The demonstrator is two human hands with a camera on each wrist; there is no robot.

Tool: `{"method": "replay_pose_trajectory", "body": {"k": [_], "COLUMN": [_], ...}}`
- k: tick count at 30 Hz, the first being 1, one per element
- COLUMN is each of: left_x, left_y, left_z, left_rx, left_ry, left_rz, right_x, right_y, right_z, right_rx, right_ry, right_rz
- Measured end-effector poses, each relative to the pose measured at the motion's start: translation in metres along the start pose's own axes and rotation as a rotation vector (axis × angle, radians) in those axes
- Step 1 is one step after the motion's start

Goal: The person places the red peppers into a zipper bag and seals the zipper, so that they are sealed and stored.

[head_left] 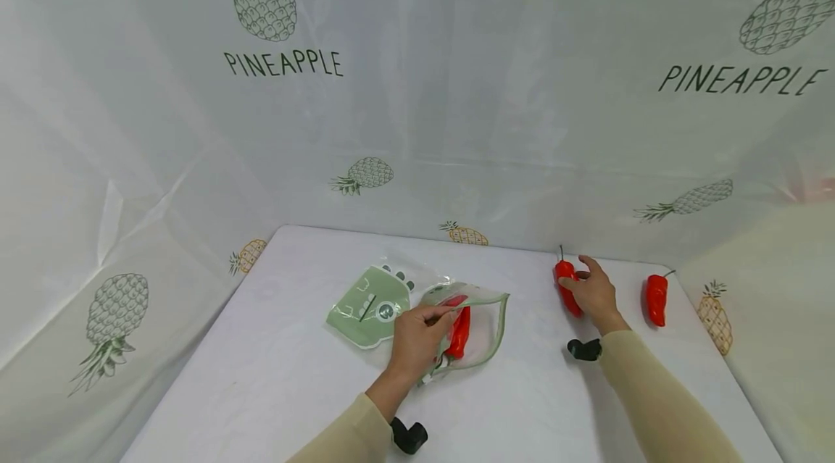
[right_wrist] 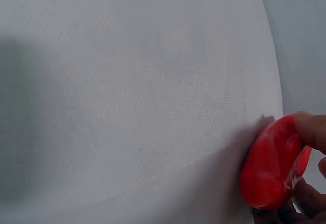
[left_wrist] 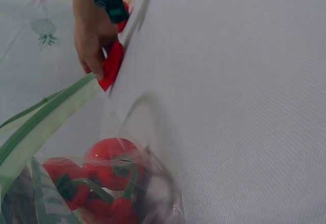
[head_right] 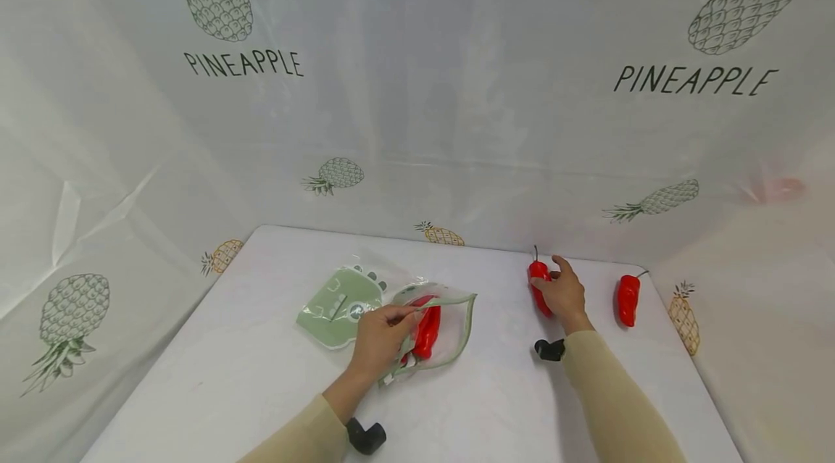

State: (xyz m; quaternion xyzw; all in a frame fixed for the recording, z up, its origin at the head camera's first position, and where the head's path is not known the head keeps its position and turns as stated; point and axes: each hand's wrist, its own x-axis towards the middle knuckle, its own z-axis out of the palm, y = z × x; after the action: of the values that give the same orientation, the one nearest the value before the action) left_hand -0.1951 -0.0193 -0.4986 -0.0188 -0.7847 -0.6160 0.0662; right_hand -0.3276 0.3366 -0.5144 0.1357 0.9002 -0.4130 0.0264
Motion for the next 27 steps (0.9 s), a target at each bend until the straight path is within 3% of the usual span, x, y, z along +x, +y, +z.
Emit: {"method": "replay_pose_trajectory", "body": {"k": [14, 27], "left_x": [-0.002, -0.001], "left_y": [0.004, 0.006], "left_z": [0.0, 0.002], "left_rx": [0.004, 0.036], "left_ry": [-0.006, 0.007], "left_rz": [-0.008, 0.011], "right_x": [-0.019, -0.047], "right_y": [0.0, 0.002], "right_z": [-0.008, -0.001], "right_rx": [0.07, 0.166], "right_ry": [-0.048, -0.056], "right_rz": [-0.002, -0.027]}}
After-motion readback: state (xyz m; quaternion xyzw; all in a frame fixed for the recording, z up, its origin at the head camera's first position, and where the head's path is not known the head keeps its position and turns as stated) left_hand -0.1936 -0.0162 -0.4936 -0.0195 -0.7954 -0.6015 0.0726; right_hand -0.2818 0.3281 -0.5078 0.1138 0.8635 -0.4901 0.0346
